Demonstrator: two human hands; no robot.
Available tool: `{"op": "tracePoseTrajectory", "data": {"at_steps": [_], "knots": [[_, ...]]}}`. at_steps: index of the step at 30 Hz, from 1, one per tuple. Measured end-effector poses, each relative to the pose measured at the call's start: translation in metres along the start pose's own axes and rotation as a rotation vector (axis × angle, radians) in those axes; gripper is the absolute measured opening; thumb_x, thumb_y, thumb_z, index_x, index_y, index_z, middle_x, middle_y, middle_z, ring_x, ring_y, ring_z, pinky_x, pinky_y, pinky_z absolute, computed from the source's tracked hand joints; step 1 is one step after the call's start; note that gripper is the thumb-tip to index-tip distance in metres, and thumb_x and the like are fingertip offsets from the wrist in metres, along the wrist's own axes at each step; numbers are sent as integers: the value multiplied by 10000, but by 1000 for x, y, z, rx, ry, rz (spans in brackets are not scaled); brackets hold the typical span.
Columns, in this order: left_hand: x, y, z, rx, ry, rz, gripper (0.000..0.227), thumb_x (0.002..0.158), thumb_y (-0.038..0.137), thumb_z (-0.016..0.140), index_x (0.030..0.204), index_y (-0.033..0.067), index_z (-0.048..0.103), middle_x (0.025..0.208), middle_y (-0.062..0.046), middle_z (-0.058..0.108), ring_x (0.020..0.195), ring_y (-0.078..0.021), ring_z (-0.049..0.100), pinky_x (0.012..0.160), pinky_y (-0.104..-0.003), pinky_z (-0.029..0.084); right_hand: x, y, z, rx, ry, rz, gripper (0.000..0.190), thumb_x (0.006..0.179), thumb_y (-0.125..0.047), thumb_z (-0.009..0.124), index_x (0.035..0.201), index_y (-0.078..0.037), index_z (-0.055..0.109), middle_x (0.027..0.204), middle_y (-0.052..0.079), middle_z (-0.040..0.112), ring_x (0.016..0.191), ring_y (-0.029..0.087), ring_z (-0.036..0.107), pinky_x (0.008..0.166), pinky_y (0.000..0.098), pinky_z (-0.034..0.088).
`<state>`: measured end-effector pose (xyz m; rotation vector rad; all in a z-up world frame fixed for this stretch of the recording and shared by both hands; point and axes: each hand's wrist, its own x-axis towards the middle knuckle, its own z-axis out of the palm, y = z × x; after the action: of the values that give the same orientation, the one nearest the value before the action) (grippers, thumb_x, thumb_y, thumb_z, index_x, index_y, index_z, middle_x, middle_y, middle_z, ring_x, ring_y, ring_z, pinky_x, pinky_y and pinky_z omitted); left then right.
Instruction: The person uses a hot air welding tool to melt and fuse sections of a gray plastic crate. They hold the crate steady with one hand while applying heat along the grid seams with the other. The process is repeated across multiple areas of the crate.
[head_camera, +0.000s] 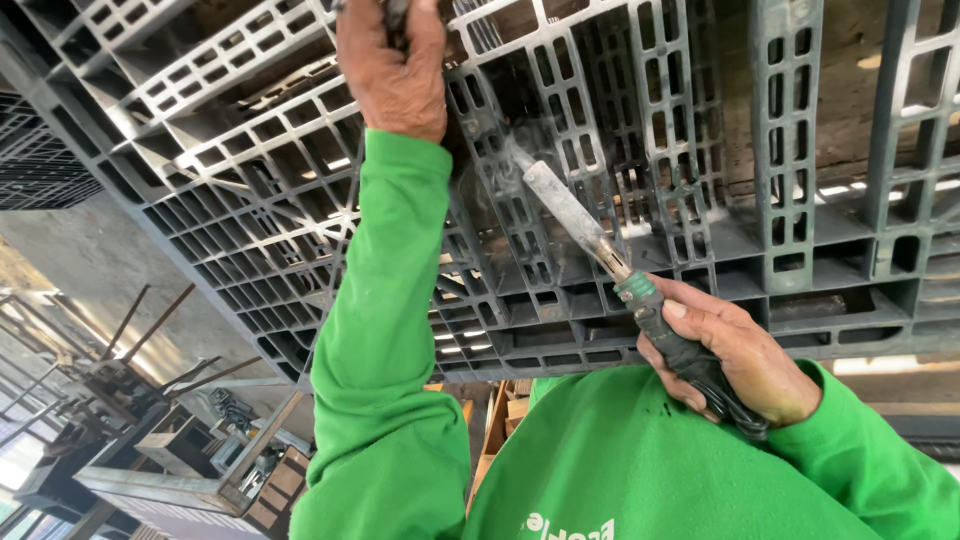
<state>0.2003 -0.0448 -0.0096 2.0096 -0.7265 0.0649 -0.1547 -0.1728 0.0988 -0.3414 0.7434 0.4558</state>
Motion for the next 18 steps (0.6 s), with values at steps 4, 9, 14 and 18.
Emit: {"op": "tracePoseTrajectory", "data": {"at_steps": [4,9,14,18], "knots": [[-20,32,-31,-43,-108,-23,206,1075,87,570,1277,66,596,1136,-88,572,1024,-196,617,894,-337,591,-11,4,-5,-113,213,37,647,948,-296,501,1544,-53,429,773,123,595,426,150,493,373,271,400],[-61,69,-49,524,-415,-172,925,720,610,940,1300,-13,577,1198,-178,422,1136,-350,487,968,-539,449,-25,9,-15,-85,141,-121,642,1040,-274,527,1612,-15,392,846,158,626,514,158,548,422,260,440],[-56,70,-24,527,-304,-420,935,590,589,946,1255,48,574,1256,-164,406,1180,-351,473,1018,-523,424,-26,5,-21,-199,264,-132,631,1002,-267,496,1595,-65,418,839,157,627,505,180,545,426,281,446],[-54,73,-39,293,-206,-493,805,789,461,977,1356,63,568,1330,-157,407,1272,-354,469,1128,-522,374,-28,4,-11,-214,202,-210,622,1054,-253,507,1635,-53,416,868,137,624,544,168,569,453,276,466]]}}
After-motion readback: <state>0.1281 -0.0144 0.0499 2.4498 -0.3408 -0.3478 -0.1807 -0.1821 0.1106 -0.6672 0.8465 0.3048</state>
